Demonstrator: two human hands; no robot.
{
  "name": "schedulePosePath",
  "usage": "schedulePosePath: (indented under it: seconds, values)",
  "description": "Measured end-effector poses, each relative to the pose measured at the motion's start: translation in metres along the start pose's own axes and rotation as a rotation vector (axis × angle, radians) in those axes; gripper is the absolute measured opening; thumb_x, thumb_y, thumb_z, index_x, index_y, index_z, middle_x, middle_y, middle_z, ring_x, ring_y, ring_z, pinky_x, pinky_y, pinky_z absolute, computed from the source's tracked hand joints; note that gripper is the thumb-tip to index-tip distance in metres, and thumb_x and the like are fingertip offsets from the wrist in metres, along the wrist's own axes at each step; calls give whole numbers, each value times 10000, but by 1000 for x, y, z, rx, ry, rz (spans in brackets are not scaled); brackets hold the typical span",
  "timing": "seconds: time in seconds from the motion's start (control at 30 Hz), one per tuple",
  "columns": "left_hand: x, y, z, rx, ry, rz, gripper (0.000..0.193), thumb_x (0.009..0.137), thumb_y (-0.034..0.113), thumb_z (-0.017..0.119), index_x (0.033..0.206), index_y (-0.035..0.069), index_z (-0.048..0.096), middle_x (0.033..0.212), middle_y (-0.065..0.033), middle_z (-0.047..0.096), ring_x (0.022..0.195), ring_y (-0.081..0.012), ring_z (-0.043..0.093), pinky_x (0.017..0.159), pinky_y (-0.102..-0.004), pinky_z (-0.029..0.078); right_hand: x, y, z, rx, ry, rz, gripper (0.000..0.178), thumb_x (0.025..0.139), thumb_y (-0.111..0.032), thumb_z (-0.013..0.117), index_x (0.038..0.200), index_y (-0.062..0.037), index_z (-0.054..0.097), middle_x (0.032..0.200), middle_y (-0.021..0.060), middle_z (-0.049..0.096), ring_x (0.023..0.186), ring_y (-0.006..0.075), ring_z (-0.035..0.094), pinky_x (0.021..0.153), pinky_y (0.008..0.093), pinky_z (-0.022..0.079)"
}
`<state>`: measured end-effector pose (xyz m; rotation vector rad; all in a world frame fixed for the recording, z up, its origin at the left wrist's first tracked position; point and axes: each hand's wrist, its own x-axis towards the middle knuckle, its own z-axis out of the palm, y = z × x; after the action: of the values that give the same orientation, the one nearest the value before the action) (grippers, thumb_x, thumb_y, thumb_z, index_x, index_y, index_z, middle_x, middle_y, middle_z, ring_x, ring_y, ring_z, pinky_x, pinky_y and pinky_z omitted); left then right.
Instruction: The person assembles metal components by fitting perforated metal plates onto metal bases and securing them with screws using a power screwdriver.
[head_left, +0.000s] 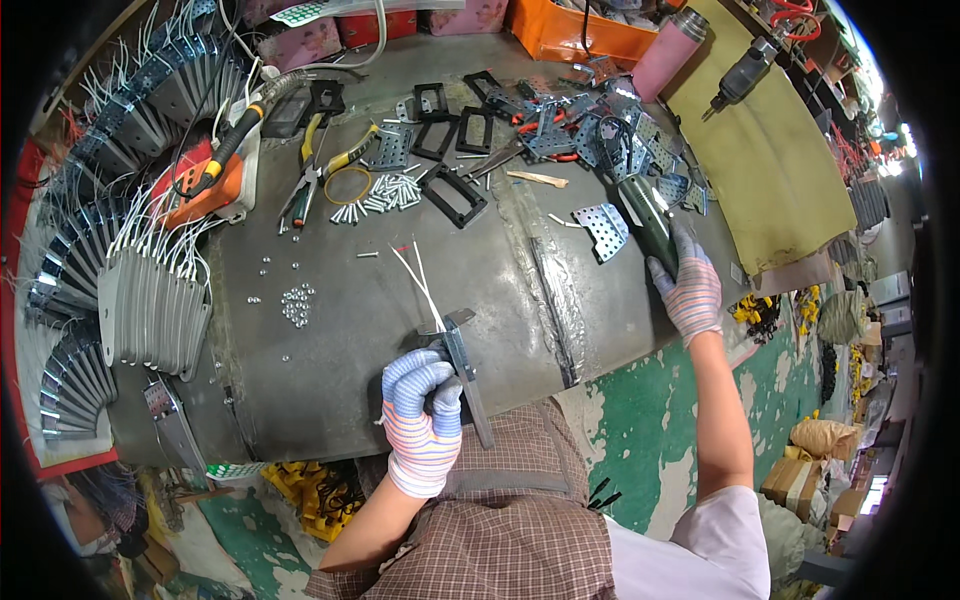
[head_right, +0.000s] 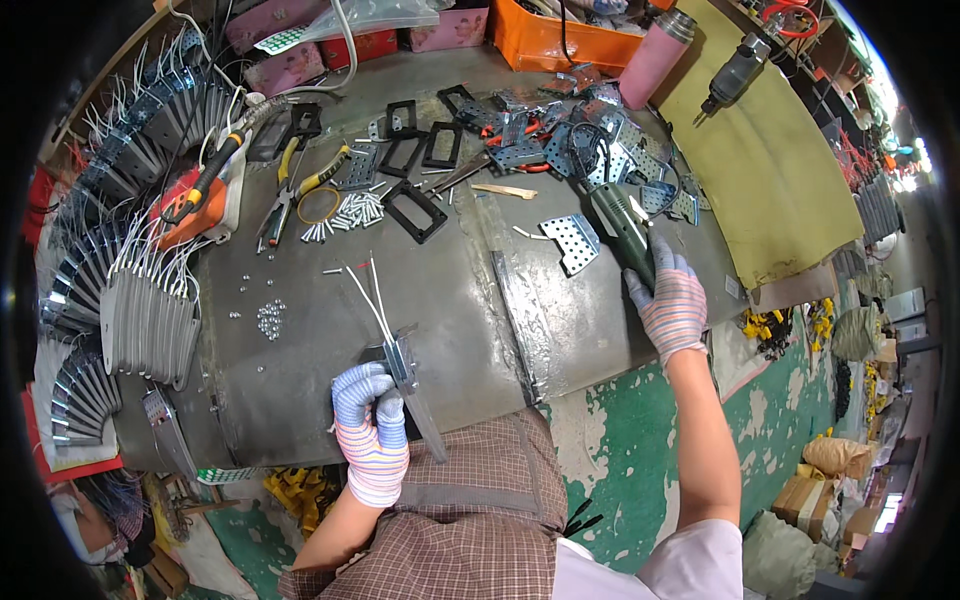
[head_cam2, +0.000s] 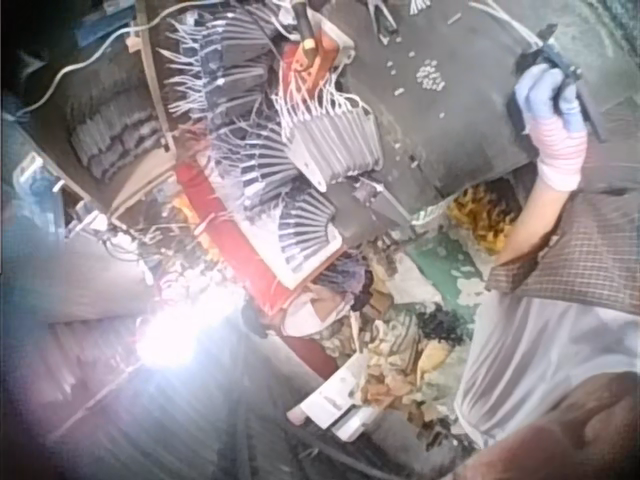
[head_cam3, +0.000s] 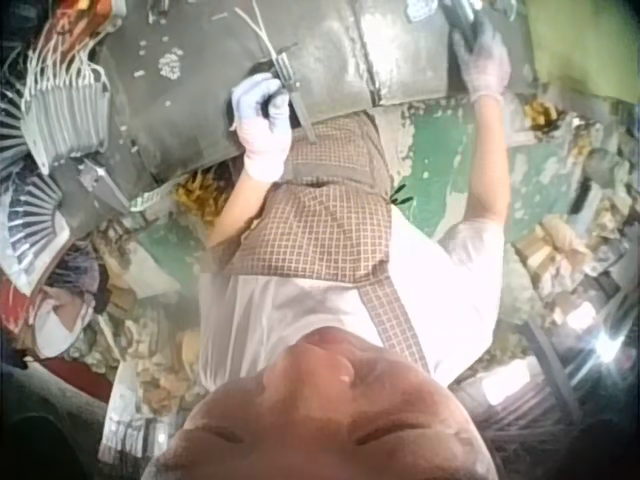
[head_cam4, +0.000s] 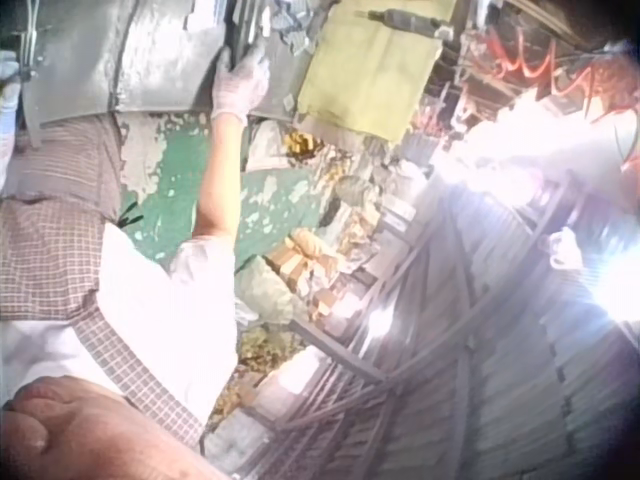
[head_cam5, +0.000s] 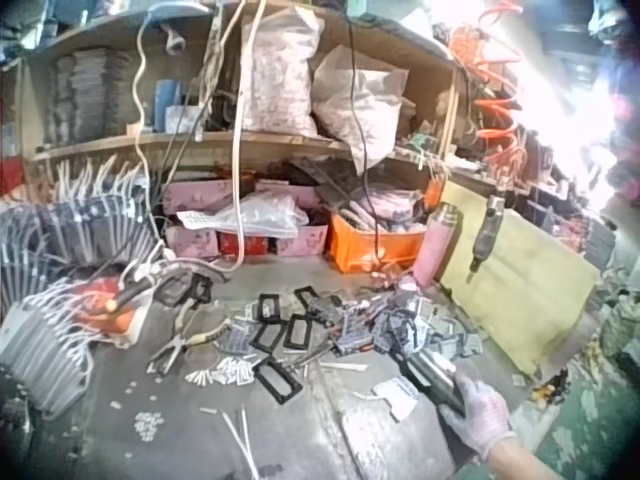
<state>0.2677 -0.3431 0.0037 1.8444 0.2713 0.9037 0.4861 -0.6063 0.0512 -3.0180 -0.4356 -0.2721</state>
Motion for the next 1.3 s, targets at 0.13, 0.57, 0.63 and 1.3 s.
schedulePosePath:
  seconds: [0.13,0.57,0.63,1.3]
  values:
    - [2,-5,1,-18,-32,13,198,877,199,655,975,45,579,1005,-119,571,929,-250,565,841,-351,459,-8,-7,-9,1012,204,209,559,828,-208,656,1307,-11,446,1031,109,595,942,207,581,826,350,487]
    - [1,1,-3,53,-100,22,165,863,136,647,964,37,560,991,-147,590,927,-292,587,843,-380,474,-83,-93,-6,2833,-187,705,535,776,-175,704,1272,-119,512,958,65,642,926,244,615,1039,531,362]
    - [1,4,-5,79,-116,23,161,862,128,644,966,37,560,993,-148,589,927,-292,587,844,-380,474,-85,-99,0,2891,-161,766,518,777,-177,703,1259,-116,524,961,69,632,910,236,613,1038,520,363]
    - [6,3,-8,116,-131,108,187,874,173,641,1010,57,586,1037,-136,574,940,-314,589,838,-395,492,-80,-114,13,2831,-140,806,459,750,-101,678,1195,-105,567,900,43,633,906,206,605,1057,491,359]
